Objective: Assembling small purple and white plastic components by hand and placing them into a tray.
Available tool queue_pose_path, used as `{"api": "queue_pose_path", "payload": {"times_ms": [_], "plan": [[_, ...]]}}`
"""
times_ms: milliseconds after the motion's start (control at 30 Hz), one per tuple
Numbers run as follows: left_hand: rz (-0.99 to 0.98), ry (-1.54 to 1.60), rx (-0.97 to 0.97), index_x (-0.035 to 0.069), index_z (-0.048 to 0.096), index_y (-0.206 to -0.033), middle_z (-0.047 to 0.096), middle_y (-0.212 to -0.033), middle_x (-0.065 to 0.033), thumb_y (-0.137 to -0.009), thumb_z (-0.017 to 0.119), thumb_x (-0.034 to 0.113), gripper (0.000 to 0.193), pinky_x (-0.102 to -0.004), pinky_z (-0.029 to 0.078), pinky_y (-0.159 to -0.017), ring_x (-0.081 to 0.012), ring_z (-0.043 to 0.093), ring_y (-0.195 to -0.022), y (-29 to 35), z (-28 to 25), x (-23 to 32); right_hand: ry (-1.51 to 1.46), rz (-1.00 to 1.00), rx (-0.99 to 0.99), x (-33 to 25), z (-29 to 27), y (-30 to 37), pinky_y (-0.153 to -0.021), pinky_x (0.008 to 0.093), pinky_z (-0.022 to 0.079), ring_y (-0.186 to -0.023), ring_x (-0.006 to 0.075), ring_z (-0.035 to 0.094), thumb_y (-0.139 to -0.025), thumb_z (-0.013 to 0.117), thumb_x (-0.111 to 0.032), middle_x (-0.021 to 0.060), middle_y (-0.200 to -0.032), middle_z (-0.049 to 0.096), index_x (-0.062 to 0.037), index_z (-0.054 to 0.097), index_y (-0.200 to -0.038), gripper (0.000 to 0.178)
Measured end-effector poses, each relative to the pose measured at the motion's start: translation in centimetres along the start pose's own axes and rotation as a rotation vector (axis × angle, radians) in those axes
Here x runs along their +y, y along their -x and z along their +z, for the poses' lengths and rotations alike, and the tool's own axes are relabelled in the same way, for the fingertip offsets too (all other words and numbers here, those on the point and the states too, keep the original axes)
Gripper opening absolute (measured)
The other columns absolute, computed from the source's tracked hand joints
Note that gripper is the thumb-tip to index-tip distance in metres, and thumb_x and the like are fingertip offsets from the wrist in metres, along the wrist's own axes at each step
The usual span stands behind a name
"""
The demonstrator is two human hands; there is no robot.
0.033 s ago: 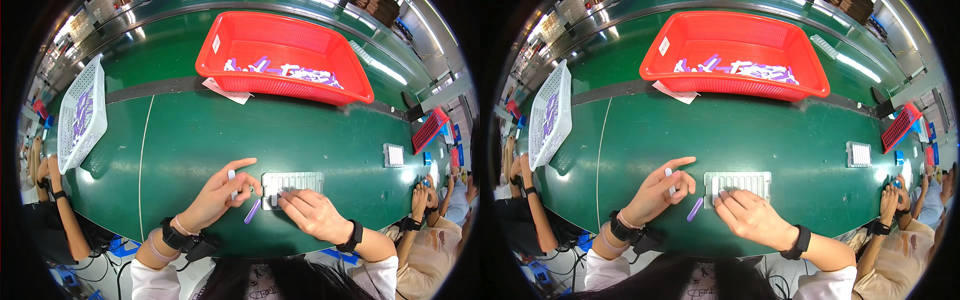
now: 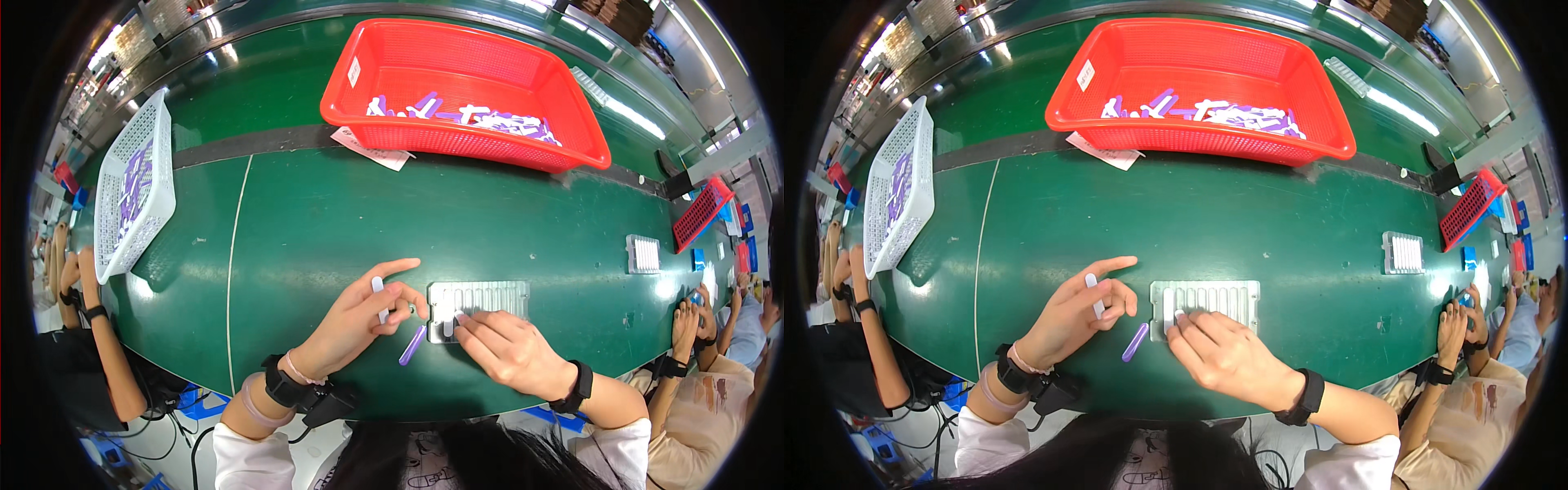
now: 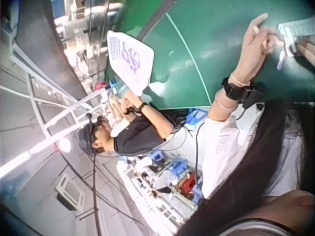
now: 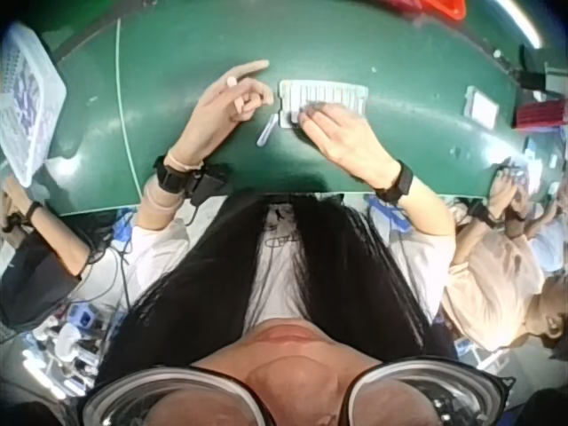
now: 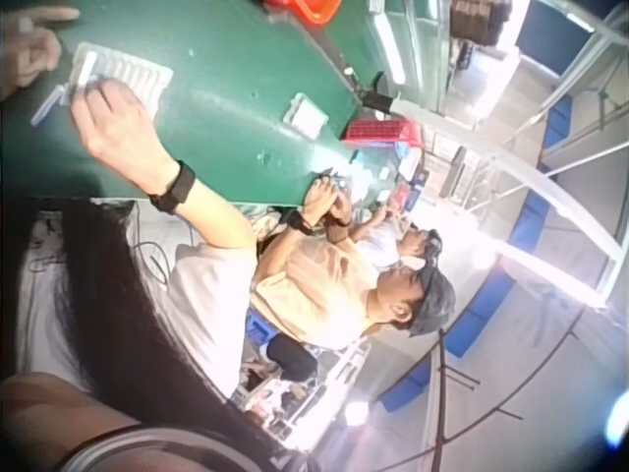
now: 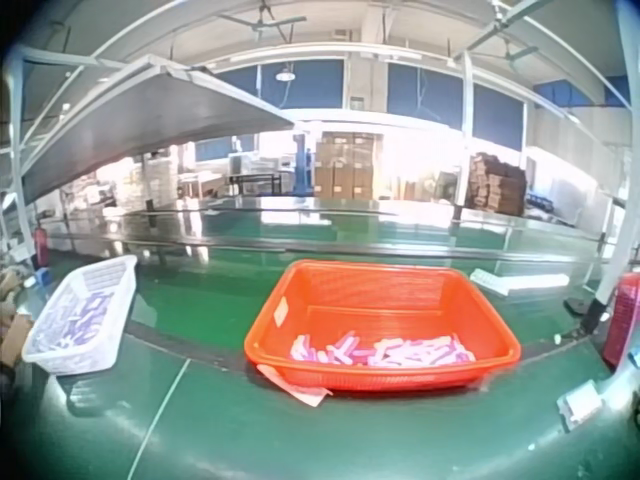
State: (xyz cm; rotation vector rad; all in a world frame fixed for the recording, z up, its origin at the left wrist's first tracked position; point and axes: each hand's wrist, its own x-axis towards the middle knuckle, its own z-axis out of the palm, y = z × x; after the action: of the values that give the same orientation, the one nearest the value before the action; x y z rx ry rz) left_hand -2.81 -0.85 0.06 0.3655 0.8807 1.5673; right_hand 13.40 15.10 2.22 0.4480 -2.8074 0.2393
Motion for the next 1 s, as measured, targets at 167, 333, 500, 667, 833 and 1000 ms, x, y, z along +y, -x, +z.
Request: {"api": "queue_pose_path", "payload": {"times_ms": [167, 333, 500, 667, 833, 1000], "plan": [[0.038, 0.091, 0.035, -0.003, 0.032, -0.128, 0.055, -0.101, -0.0149, -0.091, 0.038, 0.01, 0.04, -0.0218, 0.037, -0.06, -0.0101, 0.043, -0.071, -0.9, 0.5, -0.3, 0.097, 0.045, -0.055, -0.7, 0.2, -0.1, -0.078, 0.0338, 0.045, -0.091, 0.0235, 0.055, -0.071, 0.061, -0.016, 0.0129, -0.098, 0.058, 0.0019, 0.056, -0.089, 0.026], [0.052, -0.384, -0.082, -0.005, 0.034, -0.126, 0.058, -0.101, -0.0169, -0.093, 0.034, 0.01, 0.036, -0.0264, 0.047, -0.072, -0.0195, 0.059, -0.086, -0.2, 1.2, -0.2, 0.043, 0.151, -0.105, -0.2, -0.1, -0.4, -0.087, 0.0412, 0.038, -0.1, 0.0287, 0.049, -0.075, 0.061, -0.025, 0.0144, -0.106, 0.054, 0.0012, 0.056, -0.089, 0.03], [-0.01, -0.466, -0.171, -0.003, 0.041, -0.121, 0.06, -0.098, -0.0143, -0.094, 0.032, 0.012, 0.032, -0.0287, 0.049, -0.075, -0.02, 0.062, -0.085, -0.2, 1.1, -0.2, -0.513, 0.437, 0.069, 0.5, -0.6, -1.4, -0.077, 0.0322, 0.044, -0.085, 0.0248, 0.052, -0.074, 0.063, -0.007, 0.0103, -0.094, 0.055, -0.0002, 0.057, -0.093, 0.022], [-0.079, -0.509, -0.192, -0.005, 0.051, -0.109, 0.062, -0.092, -0.0135, -0.093, 0.036, 0.013, 0.028, -0.0294, 0.051, -0.07, -0.0217, 0.063, -0.081, 0.0, 1.8, 0.2, -1.46, 0.704, 0.059, 1.0, 0.4, -2.6, -0.069, 0.0236, 0.045, -0.078, 0.0079, 0.051, -0.081, 0.058, -0.003, 0.0032, -0.084, 0.054, -0.0003, 0.057, -0.104, 0.023], [-0.093, -0.698, -0.089, -0.006, 0.055, -0.098, 0.063, -0.085, -0.0144, -0.091, 0.043, 0.019, 0.028, -0.026, 0.051, -0.063, -0.0216, 0.063, -0.068, 0.1, 2.5, 0.8, -1.369, 0.709, 0.239, 1.5, 0.0, -2.0, -0.068, 0.0233, 0.047, -0.079, 0.0135, 0.059, -0.078, 0.059, 0.001, 0.0094, -0.091, 0.06, 0.0011, 0.062, -0.09, 0.012], [0.269, -1.875, 0.051, 0.0, 0.05, -0.095, 0.048, -0.083, -0.008, -0.073, 0.062, 0.019, 0.032, -0.0284, 0.047, -0.062, -0.0208, 0.053, -0.076, 2.2, 3.7, -0.9, -0.308, 0.248, 0.117, 2.6, -1.1, -0.3, -0.068, 0.0274, 0.05, -0.085, 0.0263, 0.058, -0.067, 0.058, 0.003, 0.0171, -0.098, 0.056, 0.0042, 0.058, -0.088, 0.021]]}}
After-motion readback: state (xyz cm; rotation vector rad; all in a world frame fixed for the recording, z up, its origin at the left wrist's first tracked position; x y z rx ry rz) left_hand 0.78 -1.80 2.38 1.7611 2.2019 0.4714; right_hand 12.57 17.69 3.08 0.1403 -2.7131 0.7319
